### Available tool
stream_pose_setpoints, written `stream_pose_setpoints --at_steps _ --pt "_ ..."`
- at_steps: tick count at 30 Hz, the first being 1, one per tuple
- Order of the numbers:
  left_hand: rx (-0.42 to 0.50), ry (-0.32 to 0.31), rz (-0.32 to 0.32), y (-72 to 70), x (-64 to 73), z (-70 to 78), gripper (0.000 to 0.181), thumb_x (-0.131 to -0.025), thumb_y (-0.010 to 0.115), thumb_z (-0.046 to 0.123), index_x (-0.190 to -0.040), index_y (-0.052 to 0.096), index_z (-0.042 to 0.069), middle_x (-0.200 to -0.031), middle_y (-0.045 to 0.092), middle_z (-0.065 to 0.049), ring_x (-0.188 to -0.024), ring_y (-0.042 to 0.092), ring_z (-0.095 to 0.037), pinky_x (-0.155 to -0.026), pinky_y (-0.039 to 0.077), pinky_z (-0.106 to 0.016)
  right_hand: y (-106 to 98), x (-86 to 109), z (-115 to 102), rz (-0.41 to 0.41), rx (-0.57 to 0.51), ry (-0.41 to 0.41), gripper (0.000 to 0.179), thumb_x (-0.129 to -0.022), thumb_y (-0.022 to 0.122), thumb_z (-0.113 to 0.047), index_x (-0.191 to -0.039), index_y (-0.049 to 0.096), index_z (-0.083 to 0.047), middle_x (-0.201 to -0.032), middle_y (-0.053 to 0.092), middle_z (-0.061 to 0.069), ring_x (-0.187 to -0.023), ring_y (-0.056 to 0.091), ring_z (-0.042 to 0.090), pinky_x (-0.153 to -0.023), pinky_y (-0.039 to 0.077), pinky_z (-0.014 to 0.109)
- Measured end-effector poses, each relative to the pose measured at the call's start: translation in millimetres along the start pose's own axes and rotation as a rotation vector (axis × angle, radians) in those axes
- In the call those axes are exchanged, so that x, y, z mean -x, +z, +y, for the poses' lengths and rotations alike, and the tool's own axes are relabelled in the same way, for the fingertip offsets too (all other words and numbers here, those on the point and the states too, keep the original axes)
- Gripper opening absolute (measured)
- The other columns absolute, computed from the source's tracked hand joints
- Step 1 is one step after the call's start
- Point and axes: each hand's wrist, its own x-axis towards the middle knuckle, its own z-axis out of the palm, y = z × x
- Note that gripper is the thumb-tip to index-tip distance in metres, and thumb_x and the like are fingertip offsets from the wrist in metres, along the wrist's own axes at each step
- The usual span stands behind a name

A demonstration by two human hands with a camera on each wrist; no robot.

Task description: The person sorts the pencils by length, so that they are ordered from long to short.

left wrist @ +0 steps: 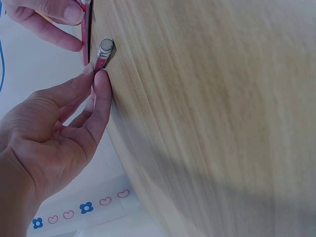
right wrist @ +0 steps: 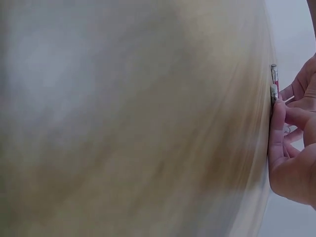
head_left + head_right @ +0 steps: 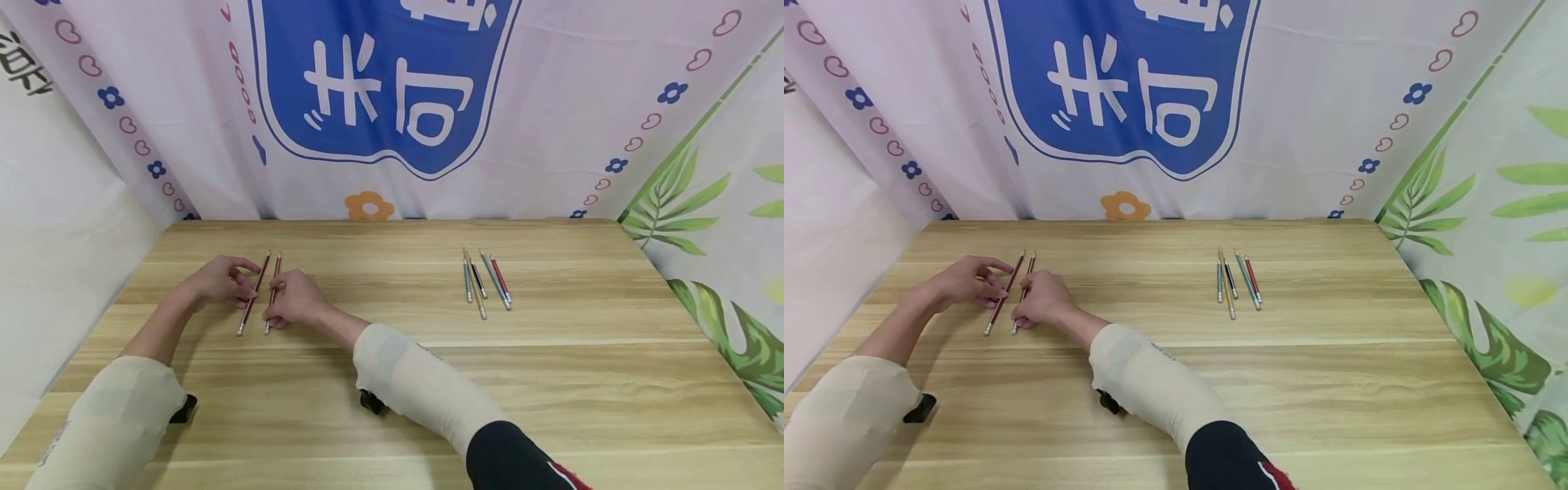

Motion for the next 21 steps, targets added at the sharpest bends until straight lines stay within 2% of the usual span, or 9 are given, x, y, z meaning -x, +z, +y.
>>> stream_pose_setpoints --at_steps 10,16,21 --pt "0.005 -0.003 0.0 0.1 1.4 0.7 0.057 -0.095 0.06 -0.016 -0.146 0.034 -0.02 -0.095 0.058 -0.022 -0.076 0.067 -0.017 -0.071 0.066 -0.031 -1.1 -2.7 1.8 -0.018 0.098 -0.043 0.06 -0.084 0.083 0.006 -0.139 0.059 0.006 -0.064 0.067 0.001 -0.048 0.063 0.011 -0.047 0.059 0.024" --pt "0.006 0.003 0.0 0.1 1.2 0.5 0.057 -0.095 0.061 -0.015 -0.146 0.034 -0.02 -0.094 0.058 -0.019 -0.075 0.067 -0.016 -0.071 0.066 -0.031 -1.3 -2.8 1.5 -0.016 0.107 -0.045 0.058 -0.084 0.083 0.005 -0.137 0.061 0.005 -0.066 0.067 0.0 -0.049 0.063 0.012 -0.046 0.058 0.024" --pt "-0.005 0.003 0.001 -0.5 0.9 -0.7 0.057 -0.095 0.06 -0.015 -0.146 0.034 -0.02 -0.097 0.059 -0.024 -0.076 0.067 -0.017 -0.072 0.066 -0.032 -0.5 -3.6 1.4 -0.012 0.108 -0.047 0.059 -0.084 0.084 0.004 -0.137 0.06 0.005 -0.066 0.067 0.0 -0.049 0.063 0.012 -0.046 0.058 0.023"
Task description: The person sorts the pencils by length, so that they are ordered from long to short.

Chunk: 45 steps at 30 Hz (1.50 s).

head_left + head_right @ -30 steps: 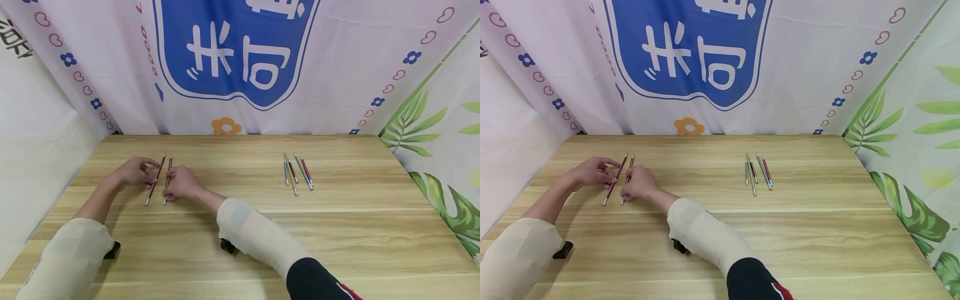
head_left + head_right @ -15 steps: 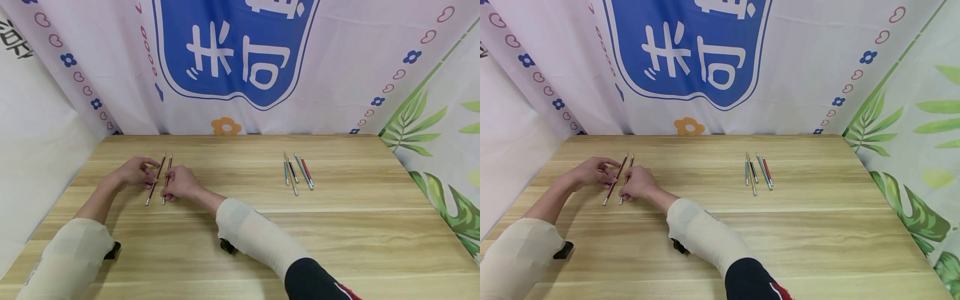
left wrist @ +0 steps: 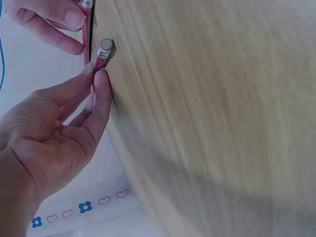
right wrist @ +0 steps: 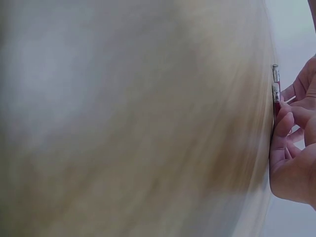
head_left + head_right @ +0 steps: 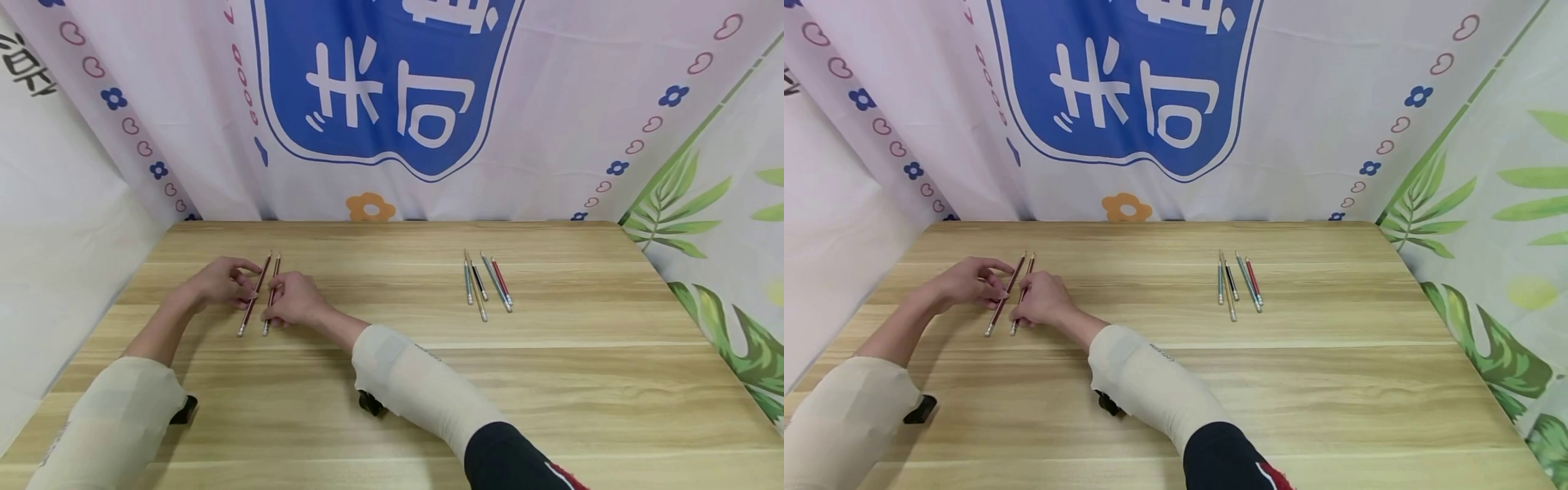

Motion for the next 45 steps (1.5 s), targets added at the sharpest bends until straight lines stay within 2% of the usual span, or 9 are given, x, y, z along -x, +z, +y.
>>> stream_pose_setpoints --at_steps 8,13,17,22,28,36,40,45 --pt "-0.003 0.012 -0.002 -0.4 -0.2 -3.0 0.058 -0.096 0.061 -0.013 -0.147 0.033 -0.021 -0.098 0.059 -0.018 -0.079 0.068 -0.017 -0.074 0.066 -0.032 -3 2.4 2 -0.001 -0.033 -0.016 0.06 -0.085 0.082 0.004 -0.139 0.058 0.005 -0.068 0.068 -0.002 -0.049 0.062 0.012 -0.044 0.054 0.021" --pt "0.004 0.003 0.002 0.2 -0.1 -2.7 0.059 -0.096 0.061 -0.012 -0.147 0.033 -0.02 -0.098 0.058 -0.016 -0.078 0.066 -0.016 -0.074 0.066 -0.03 -10 7.4 3 -0.006 -0.078 -0.013 0.055 -0.087 0.079 0.007 -0.138 0.059 0.004 -0.072 0.069 0.004 -0.049 0.059 0.015 -0.042 0.051 0.02" --pt "0.009 -0.001 0.007 0.8 -0.1 -2.4 0.06 -0.096 0.062 -0.012 -0.147 0.033 -0.02 -0.097 0.057 -0.016 -0.078 0.065 -0.016 -0.073 0.066 -0.029 -19 12.7 3 0.005 -0.102 -0.003 0.05 -0.088 0.076 0.008 -0.135 0.06 0.004 -0.076 0.068 0.005 -0.051 0.061 0.017 -0.044 0.055 0.023" --pt "0.016 -0.003 0.011 1.9 -0.4 -1.7 0.059 -0.096 0.062 -0.012 -0.148 0.034 -0.019 -0.098 0.058 -0.017 -0.08 0.066 -0.016 -0.072 0.065 -0.029 -36 19.8 6 0.017 -0.124 -0.007 0.046 -0.093 0.074 0.002 -0.136 0.06 0.003 -0.079 0.065 0.004 -0.055 0.064 0.017 -0.047 0.059 0.026" --pt "0.046 -0.001 0.005 1.9 0.4 -1.5 0.058 -0.096 0.06 -0.014 -0.148 0.033 -0.019 -0.1 0.058 -0.021 -0.082 0.067 -0.016 -0.073 0.066 -0.031 -63 31.2 10 -0.011 -0.113 -0.037 0.045 -0.096 0.071 -0.001 -0.138 0.058 0.005 -0.08 0.065 0.005 -0.058 0.065 0.02 -0.051 0.061 0.03" --pt "0.061 -0.016 0.015 2.5 0.1 -1.7 0.055 -0.099 0.057 -0.012 -0.148 0.032 -0.019 -0.1 0.056 -0.02 -0.081 0.066 -0.015 -0.072 0.066 -0.032 -86 45.2 15 -0.043 -0.082 -0.009 0.041 -0.096 0.071 -0.003 -0.135 0.059 0.005 -0.084 0.062 0.005 -0.061 0.067 0.022 -0.055 0.062 0.031" --pt "0.027 -0.004 0.031 3.8 -0.2 0.5 0.055 -0.1 0.059 -0.008 -0.147 0.033 -0.02 -0.1 0.056 -0.017 -0.08 0.066 -0.016 -0.072 0.066 -0.033 -95 50.7 19 -0.045 -0.069 -0.008 0.037 -0.096 0.071 -0.002 -0.131 0.062 0.005 -0.081 0.062 0.006 -0.06 0.066 0.023 -0.051 0.058 0.028" --pt "-0.075 0.035 0.112 4.6 2.9 12.5 0.053 -0.1 0.063 -0.001 -0.144 0.039 -0.02 -0.101 0.06 -0.019 -0.079 0.067 -0.018 -0.069 0.065 -0.031 -102 54.9 25 -0.055 -0.068 -0.009 0.036 -0.095 0.072 0.0 -0.129 0.062 0.006 -0.081 0.064 0.007 -0.059 0.065 0.023 -0.048 0.053 0.024"
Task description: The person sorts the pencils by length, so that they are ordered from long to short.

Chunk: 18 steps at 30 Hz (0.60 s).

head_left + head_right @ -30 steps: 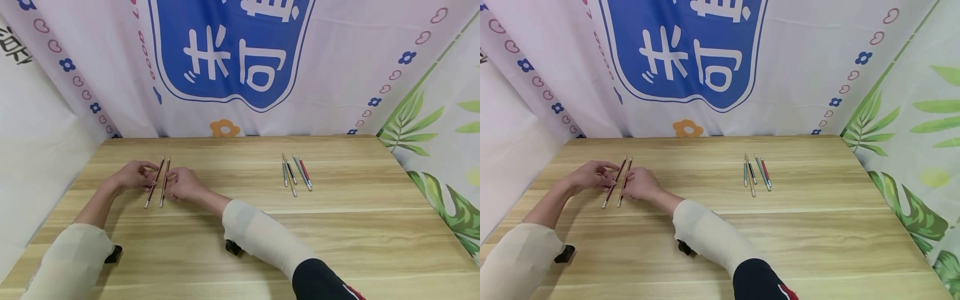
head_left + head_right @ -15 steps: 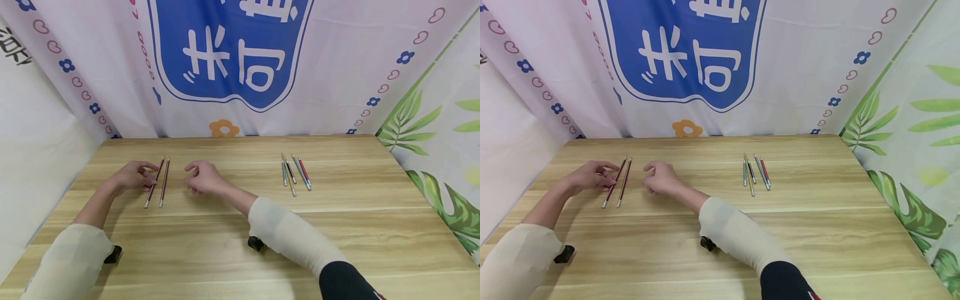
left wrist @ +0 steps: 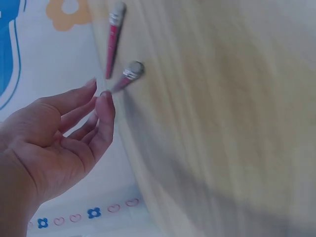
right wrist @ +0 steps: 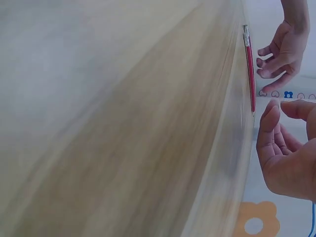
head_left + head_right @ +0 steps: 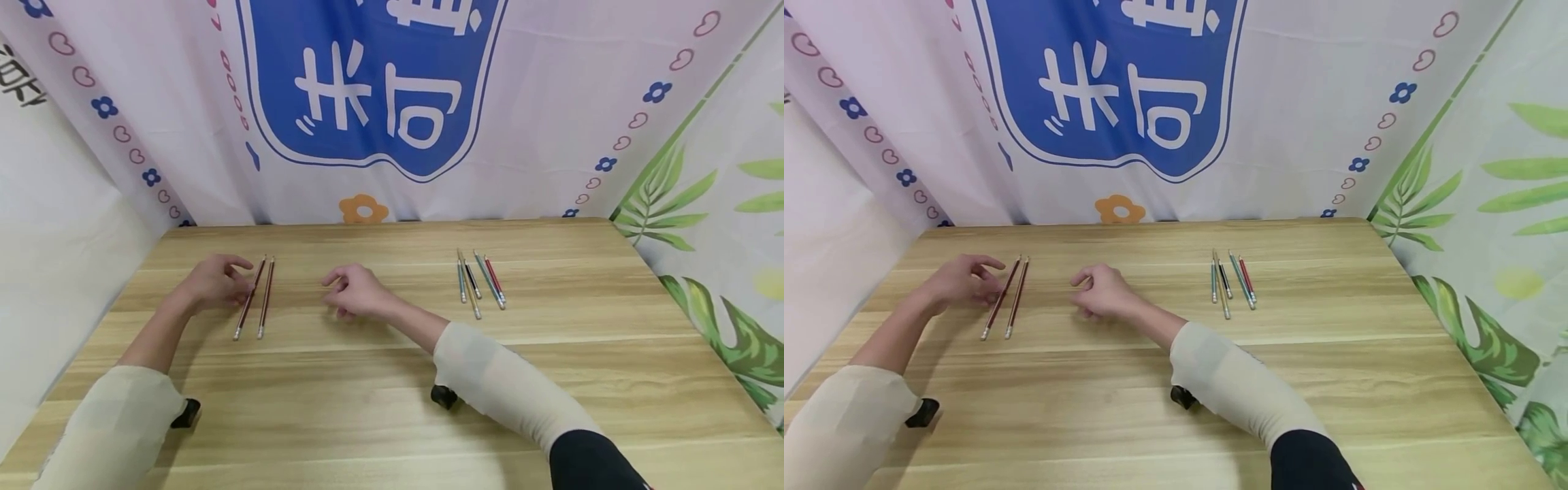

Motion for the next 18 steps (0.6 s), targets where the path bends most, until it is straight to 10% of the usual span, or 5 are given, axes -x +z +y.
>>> stream_pose_setpoints --at_steps 18 --pt "0.029 0.177 0.088 49.0 -24.5 59.5 0.042 -0.096 0.069 0.0 -0.132 0.055 -0.018 -0.09 0.065 -0.021 -0.065 0.068 -0.016 -0.055 0.063 -0.028 -28 19.1 10 0.037 0.06 0.013 0.031 -0.094 0.073 -0.001 -0.124 0.067 0.005 -0.087 0.069 0.018 -0.054 0.06 0.016 -0.045 0.049 0.022"
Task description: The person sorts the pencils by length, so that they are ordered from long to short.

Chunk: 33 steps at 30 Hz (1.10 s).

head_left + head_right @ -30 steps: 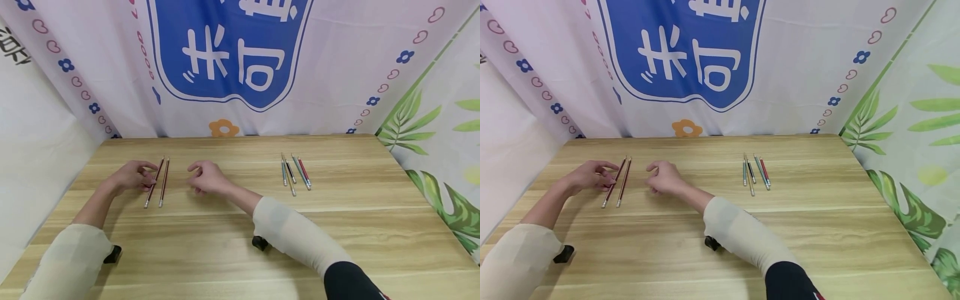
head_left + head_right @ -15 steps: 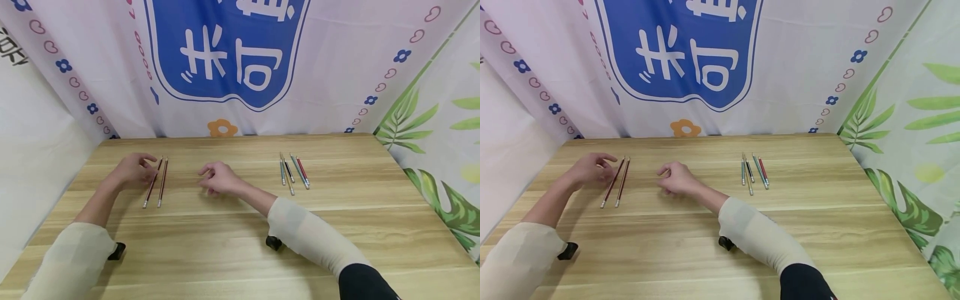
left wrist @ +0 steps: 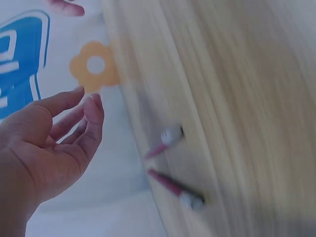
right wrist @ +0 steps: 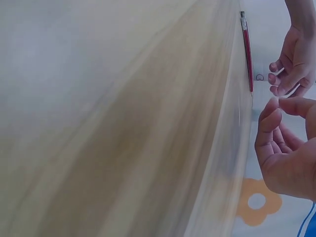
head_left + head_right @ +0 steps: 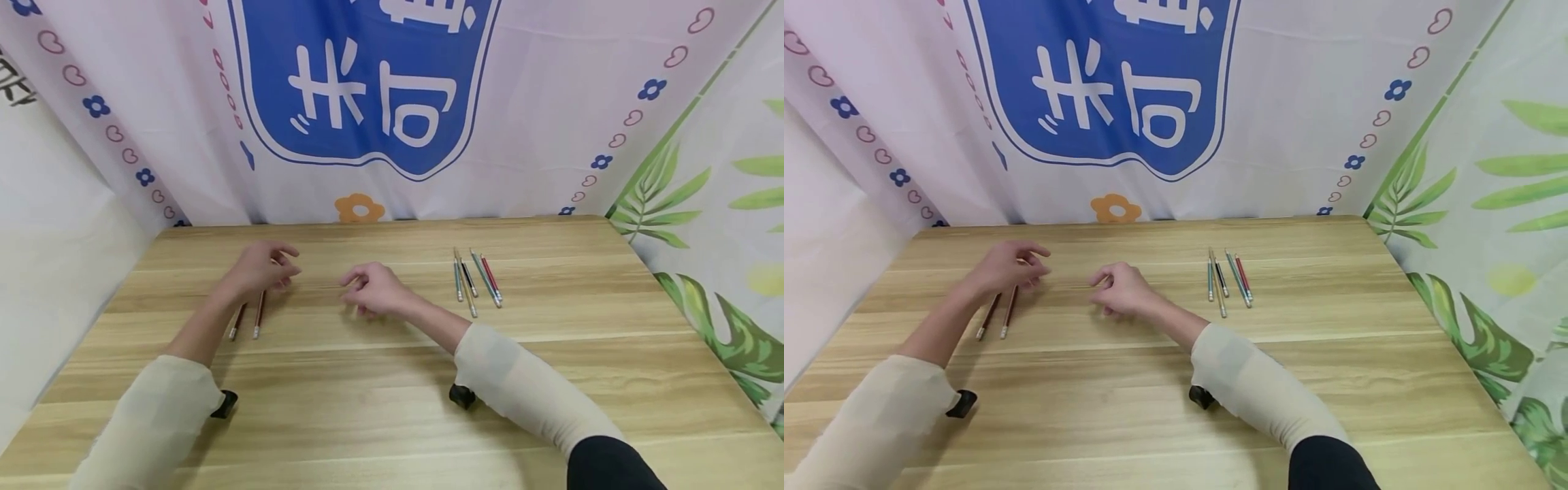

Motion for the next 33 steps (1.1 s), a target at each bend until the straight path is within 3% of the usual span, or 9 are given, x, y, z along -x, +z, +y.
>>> stream_pose_setpoints --at_steps 4,11,21,33 --pt "-0.03 0.018 -0.012 13.2 -4.7 8.7 0.04 -0.096 0.07 0.002 -0.13 0.058 -0.016 -0.091 0.066 -0.02 -0.068 0.069 -0.019 -0.057 0.063 -0.027 -6 4.4 3 -0.003 0.015 0.004 0.032 -0.094 0.074 -0.002 -0.124 0.067 0.005 -0.083 0.067 0.013 -0.055 0.06 0.015 -0.045 0.049 0.02" --pt "-0.033 0.064 -0.057 36.6 -10.7 21.3 0.037 -0.095 0.07 0.0 -0.127 0.06 -0.016 -0.093 0.069 -0.025 -0.074 0.073 -0.029 -0.066 0.067 -0.037 -21 14.3 10 0.022 0.043 0.005 0.031 -0.093 0.074 -0.003 -0.123 0.068 0.004 -0.08 0.063 0.004 -0.059 0.065 0.02 -0.048 0.052 0.021" --pt "-0.031 0.1 -0.094 62.7 -22.2 41.9 0.036 -0.096 0.069 0.002 -0.127 0.062 -0.014 -0.095 0.07 -0.024 -0.073 0.07 -0.027 -0.061 0.062 -0.024 -42 25.6 19 0.034 0.089 0.02 0.033 -0.094 0.072 -0.005 -0.126 0.067 0.002 -0.09 0.069 0.011 -0.066 0.069 0.02 -0.059 0.062 0.03" --pt "0.011 0.122 -0.142 87.5 -31.6 61.6 0.036 -0.096 0.07 0.002 -0.127 0.062 -0.013 -0.098 0.07 -0.026 -0.076 0.071 -0.03 -0.066 0.065 -0.034 -65 38.5 25 0.075 0.079 0.042 0.036 -0.095 0.063 0.001 -0.131 0.064 0.004 -0.101 0.074 0.018 -0.07 0.073 0.023 -0.061 0.063 0.03"
